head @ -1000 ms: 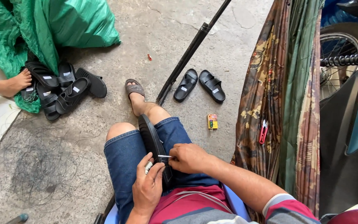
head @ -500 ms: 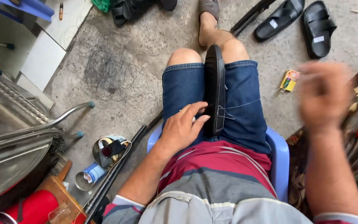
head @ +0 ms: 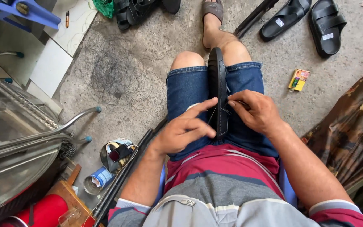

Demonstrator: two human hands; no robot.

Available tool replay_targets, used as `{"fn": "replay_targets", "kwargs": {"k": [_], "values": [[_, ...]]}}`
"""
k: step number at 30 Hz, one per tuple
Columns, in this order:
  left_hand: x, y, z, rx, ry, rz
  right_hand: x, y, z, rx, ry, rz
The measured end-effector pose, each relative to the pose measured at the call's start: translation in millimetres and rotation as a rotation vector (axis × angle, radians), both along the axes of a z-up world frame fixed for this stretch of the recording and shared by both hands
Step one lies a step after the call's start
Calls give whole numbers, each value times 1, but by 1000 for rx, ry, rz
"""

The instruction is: A person is hand-sewing a black shoe sole using a needle and thread while sitting on a small stool.

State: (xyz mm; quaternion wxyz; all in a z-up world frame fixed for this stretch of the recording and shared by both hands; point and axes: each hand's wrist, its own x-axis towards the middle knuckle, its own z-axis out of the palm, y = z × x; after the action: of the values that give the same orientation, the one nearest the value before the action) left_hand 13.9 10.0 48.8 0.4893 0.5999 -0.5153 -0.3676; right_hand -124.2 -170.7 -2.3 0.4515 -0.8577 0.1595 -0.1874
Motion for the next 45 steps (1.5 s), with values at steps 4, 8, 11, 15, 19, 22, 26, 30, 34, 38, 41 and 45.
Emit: {"fn": "replay_targets", "kwargs": {"k": [4, 8, 11, 15, 19, 22, 26, 30, 34, 38, 41, 45], "values": [[-14, 4, 5, -175, 592, 101, -2, 4, -5, 89, -79, 3], [-17, -11, -19, 215, -110, 407, 3, 5, -8, 101, -73, -14], [-25, -12, -25, 327, -284, 418, 1, 5, -11, 127, -87, -21], [-22, -9, -51, 168, -379, 453, -5, 4, -31, 113, -66, -66], [-14, -8, -48, 53, -519, 331, -6, 7, -28, 92, -59, -87], [-11, -8, -45, 31, -519, 306, -4, 2, -16, 103, -41, -71], [2, 5, -34, 112, -45, 291, -9, -5, 30, 155, 162, 86], [30, 26, -9, 509, 121, 558, -33, -30, 42, 81, 532, 340], [27, 23, -9, 413, -501, 727, -35, -38, 48, -9, 403, 332], [0, 2, -26, 69, -795, 417, -16, -33, 45, -189, 216, 454], [-14, -9, -42, 51, -717, 357, -7, -27, 31, -251, 189, 395], [-12, -13, -49, 111, -631, 298, -7, -30, 22, -292, 251, 403]]}}
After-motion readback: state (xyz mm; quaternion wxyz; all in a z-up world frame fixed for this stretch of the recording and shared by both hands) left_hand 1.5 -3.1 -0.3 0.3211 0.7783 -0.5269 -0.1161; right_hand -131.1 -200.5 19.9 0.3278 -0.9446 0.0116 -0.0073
